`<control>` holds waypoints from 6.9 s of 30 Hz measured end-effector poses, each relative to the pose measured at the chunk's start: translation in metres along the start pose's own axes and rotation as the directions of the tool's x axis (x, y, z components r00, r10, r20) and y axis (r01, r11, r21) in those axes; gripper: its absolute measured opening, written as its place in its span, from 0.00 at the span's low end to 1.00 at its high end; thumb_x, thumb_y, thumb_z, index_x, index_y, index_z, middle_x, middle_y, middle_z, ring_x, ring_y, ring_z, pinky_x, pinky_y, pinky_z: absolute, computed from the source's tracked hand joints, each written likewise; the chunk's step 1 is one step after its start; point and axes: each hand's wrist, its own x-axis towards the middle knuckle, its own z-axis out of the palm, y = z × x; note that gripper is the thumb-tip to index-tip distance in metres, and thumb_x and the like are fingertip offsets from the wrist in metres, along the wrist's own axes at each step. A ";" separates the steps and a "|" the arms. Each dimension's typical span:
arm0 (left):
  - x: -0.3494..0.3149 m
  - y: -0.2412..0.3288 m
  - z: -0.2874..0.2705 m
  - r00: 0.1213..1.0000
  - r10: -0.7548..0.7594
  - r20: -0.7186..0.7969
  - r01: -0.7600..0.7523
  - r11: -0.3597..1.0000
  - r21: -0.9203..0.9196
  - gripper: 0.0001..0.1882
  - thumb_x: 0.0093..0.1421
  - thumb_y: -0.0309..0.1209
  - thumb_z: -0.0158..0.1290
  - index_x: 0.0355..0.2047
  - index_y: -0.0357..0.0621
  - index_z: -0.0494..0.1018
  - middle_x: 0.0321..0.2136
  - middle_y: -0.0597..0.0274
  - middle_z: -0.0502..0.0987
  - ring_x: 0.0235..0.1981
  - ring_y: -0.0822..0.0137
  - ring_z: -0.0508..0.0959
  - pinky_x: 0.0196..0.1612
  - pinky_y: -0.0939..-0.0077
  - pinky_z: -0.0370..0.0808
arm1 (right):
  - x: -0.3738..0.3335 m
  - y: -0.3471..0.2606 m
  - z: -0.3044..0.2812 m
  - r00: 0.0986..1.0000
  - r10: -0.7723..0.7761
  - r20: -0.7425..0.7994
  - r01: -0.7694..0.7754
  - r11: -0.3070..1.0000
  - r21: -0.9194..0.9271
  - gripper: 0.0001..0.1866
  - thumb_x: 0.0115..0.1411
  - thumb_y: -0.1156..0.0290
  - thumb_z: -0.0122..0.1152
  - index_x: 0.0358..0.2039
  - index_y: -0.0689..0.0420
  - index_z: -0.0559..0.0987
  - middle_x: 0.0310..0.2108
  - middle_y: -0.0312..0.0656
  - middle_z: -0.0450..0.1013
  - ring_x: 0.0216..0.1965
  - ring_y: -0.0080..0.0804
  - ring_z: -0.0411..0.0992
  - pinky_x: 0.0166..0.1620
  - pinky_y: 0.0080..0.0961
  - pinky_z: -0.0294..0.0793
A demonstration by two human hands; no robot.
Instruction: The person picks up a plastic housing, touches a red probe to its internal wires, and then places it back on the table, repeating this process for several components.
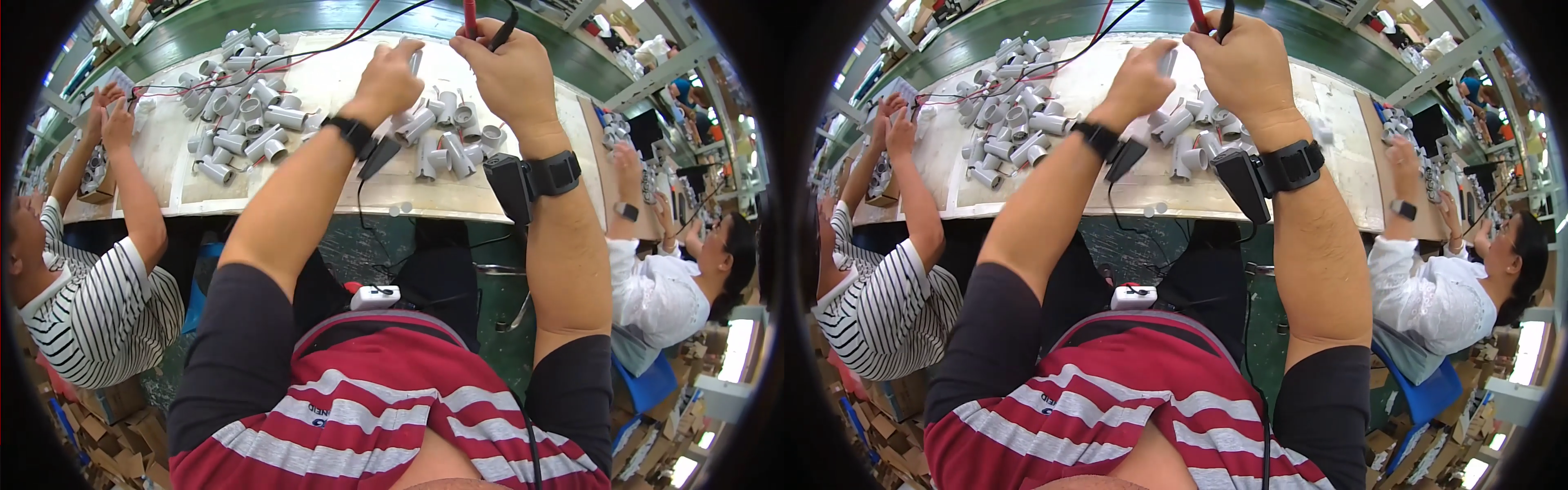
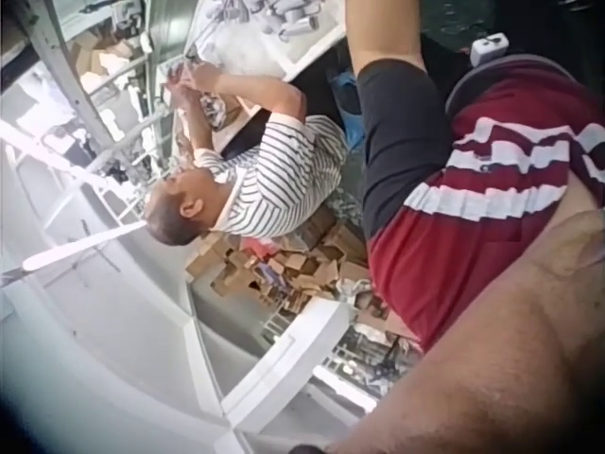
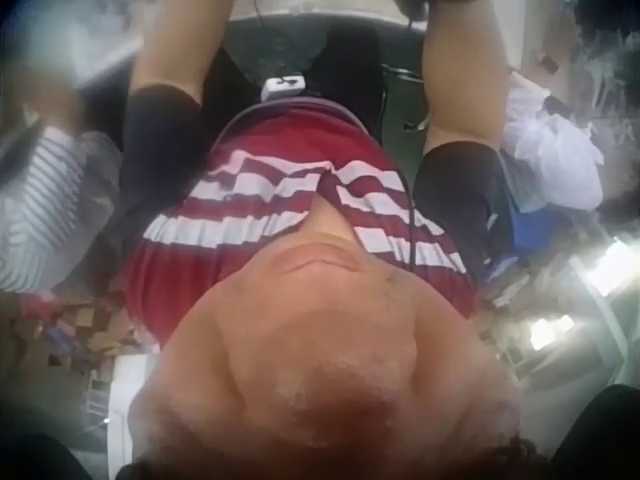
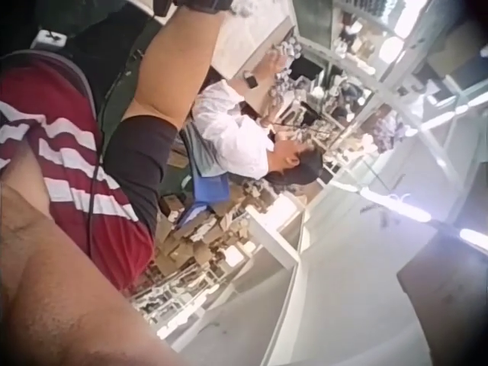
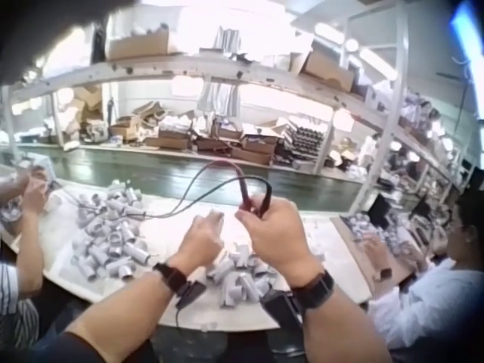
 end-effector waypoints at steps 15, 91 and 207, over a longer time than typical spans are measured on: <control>-0.203 0.018 -0.122 0.768 -0.416 0.487 0.634 0.600 -0.487 0.25 0.55 0.33 0.60 0.53 0.36 0.74 0.36 0.62 0.77 0.33 0.73 0.76 0.38 0.78 0.74 | -0.129 -0.015 0.133 0.850 0.423 0.312 -0.499 0.460 0.735 0.09 0.65 0.72 0.67 0.42 0.64 0.83 0.31 0.41 0.81 0.28 0.25 0.78 0.32 0.21 0.81; -0.205 0.002 -0.131 0.714 -0.395 0.578 0.700 0.393 -0.597 0.26 0.57 0.32 0.60 0.56 0.39 0.74 0.37 0.63 0.77 0.31 0.76 0.75 0.33 0.81 0.71 | -0.140 -0.013 0.167 0.904 0.293 0.311 -0.427 0.649 0.629 0.07 0.63 0.71 0.70 0.38 0.62 0.85 0.29 0.34 0.80 0.29 0.18 0.74 0.34 0.17 0.73; -0.204 -0.019 -0.089 0.941 -0.302 0.153 0.282 0.448 -0.848 0.33 0.57 0.22 0.66 0.61 0.28 0.68 0.49 0.55 0.79 0.47 0.70 0.80 0.54 0.76 0.78 | -0.127 0.002 0.159 0.929 0.322 0.181 -0.368 0.776 0.513 0.10 0.63 0.67 0.70 0.38 0.60 0.85 0.27 0.34 0.80 0.25 0.19 0.75 0.30 0.18 0.77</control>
